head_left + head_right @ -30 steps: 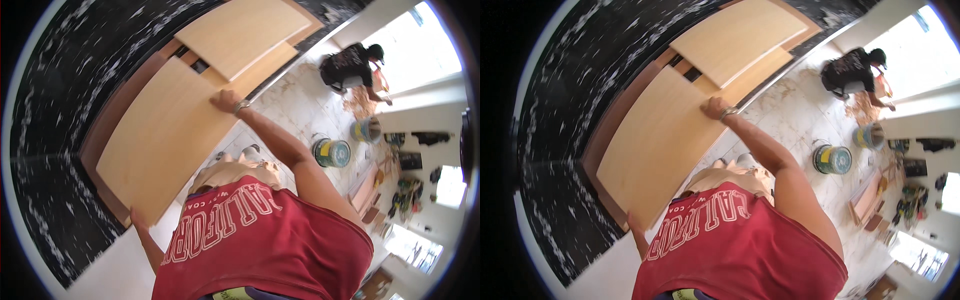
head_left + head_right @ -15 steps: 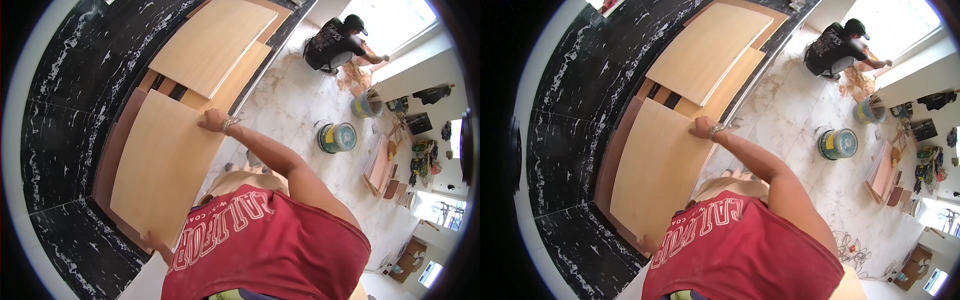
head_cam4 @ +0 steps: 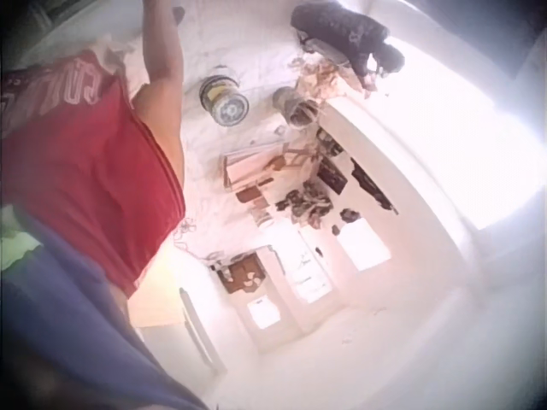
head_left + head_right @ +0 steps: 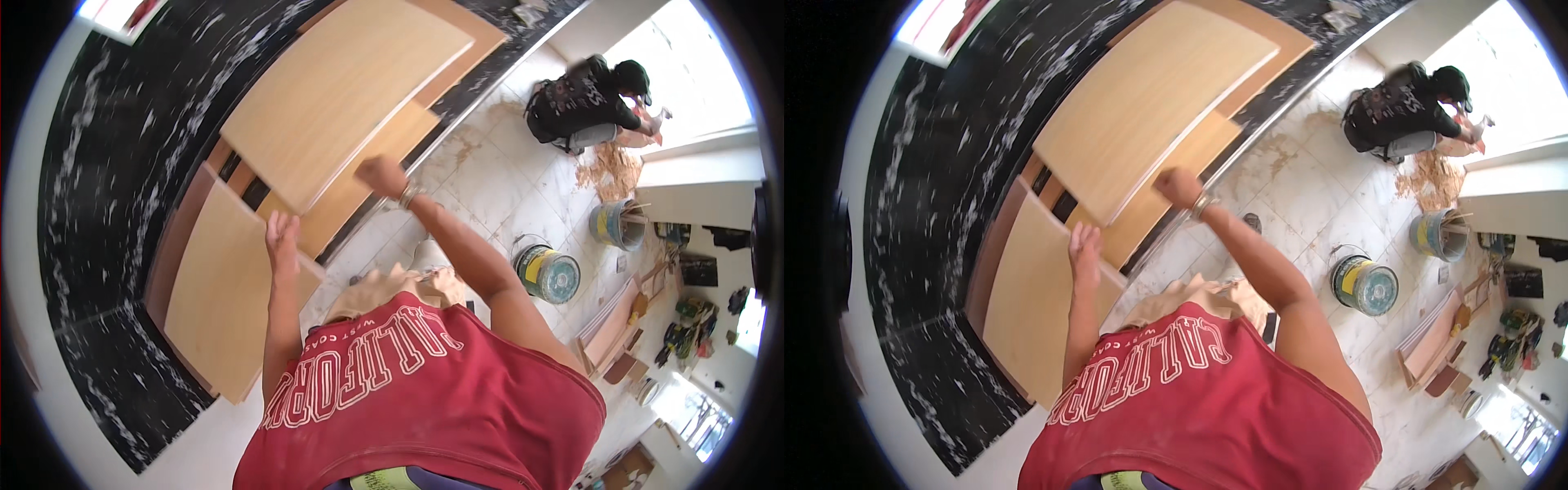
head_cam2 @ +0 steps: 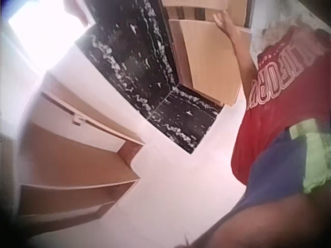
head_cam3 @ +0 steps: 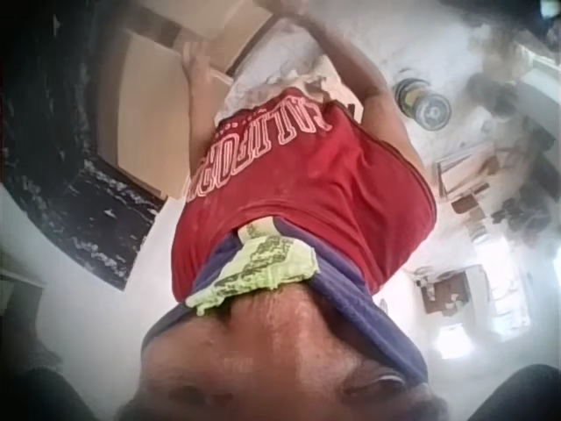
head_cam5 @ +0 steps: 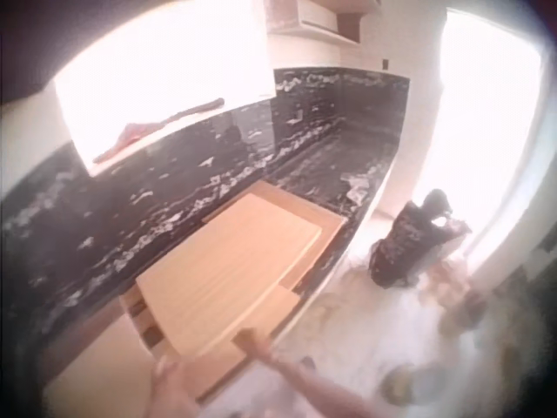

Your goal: Cleaning and placing cabinet panels onto a frame during a kitchen renovation.

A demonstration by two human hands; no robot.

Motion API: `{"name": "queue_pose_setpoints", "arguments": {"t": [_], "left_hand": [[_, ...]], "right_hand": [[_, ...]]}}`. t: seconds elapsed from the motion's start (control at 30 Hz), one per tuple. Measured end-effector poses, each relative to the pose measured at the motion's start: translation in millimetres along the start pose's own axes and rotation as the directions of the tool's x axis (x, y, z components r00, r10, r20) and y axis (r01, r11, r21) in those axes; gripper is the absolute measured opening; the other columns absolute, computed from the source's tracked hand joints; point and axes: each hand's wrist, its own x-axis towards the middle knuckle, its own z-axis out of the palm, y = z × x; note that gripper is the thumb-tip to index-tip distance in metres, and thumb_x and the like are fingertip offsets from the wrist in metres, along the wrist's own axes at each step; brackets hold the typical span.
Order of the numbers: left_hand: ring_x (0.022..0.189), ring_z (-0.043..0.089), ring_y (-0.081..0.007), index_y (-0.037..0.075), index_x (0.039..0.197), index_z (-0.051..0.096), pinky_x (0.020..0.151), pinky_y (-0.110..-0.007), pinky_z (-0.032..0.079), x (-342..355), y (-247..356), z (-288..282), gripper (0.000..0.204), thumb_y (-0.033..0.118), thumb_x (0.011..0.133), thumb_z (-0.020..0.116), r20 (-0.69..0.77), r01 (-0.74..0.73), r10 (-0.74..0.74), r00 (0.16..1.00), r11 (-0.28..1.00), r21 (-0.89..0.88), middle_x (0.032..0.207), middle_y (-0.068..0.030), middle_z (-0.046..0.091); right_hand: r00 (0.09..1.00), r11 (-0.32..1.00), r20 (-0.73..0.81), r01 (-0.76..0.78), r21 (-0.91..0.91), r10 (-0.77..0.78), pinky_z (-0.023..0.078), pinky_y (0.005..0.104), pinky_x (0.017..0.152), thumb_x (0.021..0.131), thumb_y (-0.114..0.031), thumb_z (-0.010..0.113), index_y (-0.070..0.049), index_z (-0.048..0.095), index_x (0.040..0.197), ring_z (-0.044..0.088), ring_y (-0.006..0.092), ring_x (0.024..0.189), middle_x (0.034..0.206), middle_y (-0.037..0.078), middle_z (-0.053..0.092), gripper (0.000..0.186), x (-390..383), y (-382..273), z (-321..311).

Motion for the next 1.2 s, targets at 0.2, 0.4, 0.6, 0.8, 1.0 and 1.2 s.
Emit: {"name": "queue_pose_setpoints", "arguments": {"t": [0.2,0.4,0.6,0.8,1.0,1.2], "left_hand": [[0.091,0.048,-0.0146,0.009,0.107,0.048,0.081,-0.035,0.042,47,-53,41,0.033,0.023,0.086,0.069,-0.349,0.225,-0.208,0.914,0.974,0.009,0.099,-0.0035,0.051],[0.094,0.05,-0.0156,0.009,0.108,0.051,0.081,-0.032,0.043,46,-51,40,0.029,0.024,0.088,0.067,-0.339,0.27,-0.242,0.909,0.962,0.037,0.106,-0.0048,0.052],[0.097,0.049,-0.0138,0.01,0.111,0.052,0.083,-0.03,0.043,42,-48,44,0.028,0.023,0.09,0.065,-0.308,0.229,-0.196,0.931,0.97,0.075,0.103,-0.002,0.054],[0.09,0.05,-0.0115,0.015,0.115,0.054,0.08,-0.03,0.043,38,-57,33,0.03,0.024,0.089,0.067,-0.313,0.253,-0.228,0.922,0.967,0.041,0.099,0.0021,0.055],[0.085,0.048,-0.012,0.013,0.094,0.054,0.081,-0.032,0.044,42,-74,18,0.021,0.031,0.091,0.064,-0.38,0.135,-0.108,0.919,0.99,0.043,0.088,0.0011,0.05],[0.076,0.049,-0.0094,0.013,0.092,0.055,0.074,-0.027,0.047,46,-64,54,0.012,0.024,0.092,0.058,-0.54,0.184,-0.149,0.828,0.983,0.011,0.081,0.002,0.05]], "right_hand": [[0.685,0.933,-0.647,-0.335,0.131,0.336,0.053,0.0399,0.078,0.08,-0.021,0.063,-0.005,0.074,0.091,0.068,0.032,0.084,0.09,0.02,0.069,0.022,125,132,-248],[0.871,0.971,-0.429,-0.228,0.074,0.238,0.052,0.037,0.083,0.075,-0.024,0.07,-0.006,0.07,0.109,0.068,0.0294,0.093,0.101,0.018,0.07,0.038,193,209,-325],[0.926,0.968,-0.284,-0.228,0.106,0.249,0.053,0.0354,0.082,0.073,-0.027,0.072,-0.004,0.071,0.105,0.068,0.0299,0.09,0.097,0.018,0.071,0.04,204,217,-332],[0.92,0.969,-0.305,-0.237,0.064,0.245,0.051,0.0345,0.084,0.072,-0.025,0.074,-0.006,0.072,0.103,0.067,0.0308,0.092,0.099,0.016,0.07,0.036,196,216,-331],[0.956,0.957,-0.182,-0.256,-0.135,0.23,0.049,0.032,0.06,0.083,-0.035,0.067,-0.008,0.072,0.091,0.062,0.0136,0.066,0.07,0.008,0.066,0.028,214,233,-335],[0.917,0.846,0.035,-0.38,0.374,0.396,0.048,0.0212,0.05,0.089,-0.024,0.066,0.001,0.067,0.107,0.06,0.0093,0.064,0.086,0.004,0.068,0.031,222,232,-327]]}}
